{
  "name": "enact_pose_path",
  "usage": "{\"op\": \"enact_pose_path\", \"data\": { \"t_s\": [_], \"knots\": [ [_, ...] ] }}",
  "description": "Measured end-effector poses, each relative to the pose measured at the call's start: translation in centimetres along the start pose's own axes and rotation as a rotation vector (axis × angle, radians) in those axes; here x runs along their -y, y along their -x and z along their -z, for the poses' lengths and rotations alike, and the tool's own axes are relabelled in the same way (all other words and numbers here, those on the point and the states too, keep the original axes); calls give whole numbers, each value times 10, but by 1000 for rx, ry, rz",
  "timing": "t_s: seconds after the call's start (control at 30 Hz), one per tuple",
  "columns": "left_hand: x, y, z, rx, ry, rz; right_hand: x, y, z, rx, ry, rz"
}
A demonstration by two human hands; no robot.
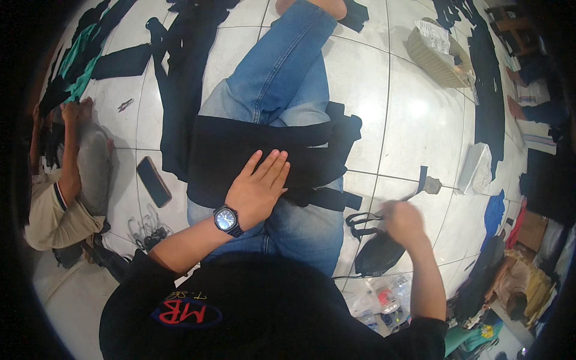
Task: The person sits on the floor and uses scissors to cut strips from a black fabric garment. They repeatedly fold and trim the material, handling the fabric and scissors throughout the clip.
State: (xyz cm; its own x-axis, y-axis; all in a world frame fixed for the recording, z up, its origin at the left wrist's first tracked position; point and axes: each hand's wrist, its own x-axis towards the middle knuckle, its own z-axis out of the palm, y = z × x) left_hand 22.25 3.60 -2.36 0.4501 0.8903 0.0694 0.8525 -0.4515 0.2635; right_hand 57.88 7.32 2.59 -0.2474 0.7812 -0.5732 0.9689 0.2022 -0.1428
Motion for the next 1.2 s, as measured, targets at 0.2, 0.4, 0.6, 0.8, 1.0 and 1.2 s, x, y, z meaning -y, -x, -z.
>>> {"op": "enact_pose_path", "data": {
  "t_s": [0.2,0.4,0.6,0.8,1.0,1.2],
  "knots": [
    [2,0,4,13,-28,-12,119,-39,39,-502,-427,561],
    [3,1,4,-7,72,-9,37,-19,14,-258,94,528],
    [1,1,-1,-13,46,-1,-5,-4,5,42,-130,-67],
    [0,2,3,11,1,6,120,-32,43,-527,-524,561],
    [1,3,1,-15,90,1,43,-20,19,-262,87,531],
    [-3,4,-4,-30,76,21,1,2,25,33,-94,-14]
  ]
}}
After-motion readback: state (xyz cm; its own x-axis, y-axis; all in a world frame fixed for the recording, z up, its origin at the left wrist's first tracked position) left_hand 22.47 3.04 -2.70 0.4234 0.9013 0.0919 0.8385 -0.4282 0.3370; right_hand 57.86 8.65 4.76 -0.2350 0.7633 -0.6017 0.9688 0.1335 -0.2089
